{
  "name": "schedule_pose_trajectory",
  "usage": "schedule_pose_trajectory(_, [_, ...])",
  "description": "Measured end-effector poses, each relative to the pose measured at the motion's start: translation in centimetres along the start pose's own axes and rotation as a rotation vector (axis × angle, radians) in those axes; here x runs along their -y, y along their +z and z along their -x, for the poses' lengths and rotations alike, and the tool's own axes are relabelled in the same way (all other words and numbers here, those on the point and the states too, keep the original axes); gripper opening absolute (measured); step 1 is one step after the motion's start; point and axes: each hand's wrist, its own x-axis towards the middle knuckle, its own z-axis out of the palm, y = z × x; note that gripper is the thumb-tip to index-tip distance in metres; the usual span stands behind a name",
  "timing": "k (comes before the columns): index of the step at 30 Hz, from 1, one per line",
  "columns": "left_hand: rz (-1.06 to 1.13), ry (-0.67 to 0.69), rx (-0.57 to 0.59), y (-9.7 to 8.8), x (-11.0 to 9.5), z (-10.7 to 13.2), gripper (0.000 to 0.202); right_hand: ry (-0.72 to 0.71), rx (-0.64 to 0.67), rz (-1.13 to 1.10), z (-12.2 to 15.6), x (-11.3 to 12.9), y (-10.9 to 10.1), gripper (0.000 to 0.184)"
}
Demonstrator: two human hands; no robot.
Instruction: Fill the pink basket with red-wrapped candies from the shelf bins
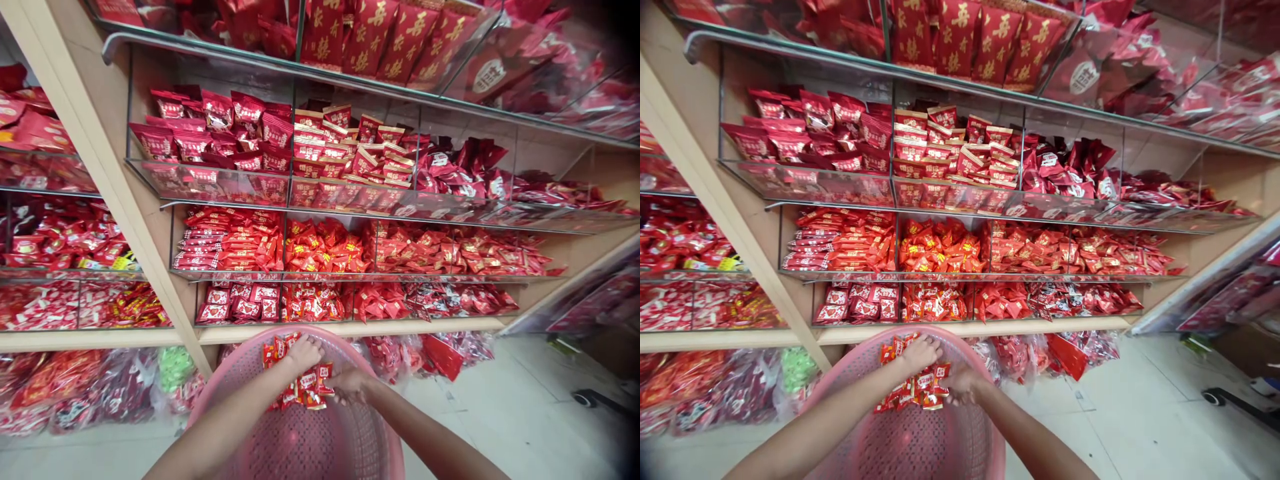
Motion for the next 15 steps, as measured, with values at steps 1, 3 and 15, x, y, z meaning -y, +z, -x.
schedule_pose_trajectory(1, [0.024,-0.017,-0.008,-0.1,0.3,0.2,0.032,0.008,0.017,-0.006,0.1,0.0,-0.1,0.018])
schedule_pose_trajectory(3, [0.091,-0.056,-0.021,-0.3,0.8,0.7,0.035,0.026,0.049,-0.022,0.4,0.2,-0.3,0.015])
schedule_pose_trajectory(15, [0.299,-0.082,0.003,-1.4,2.4,1.8,0.033,-0.095,-0.203,-0.219,-2.1,1.1,1.9,0.013])
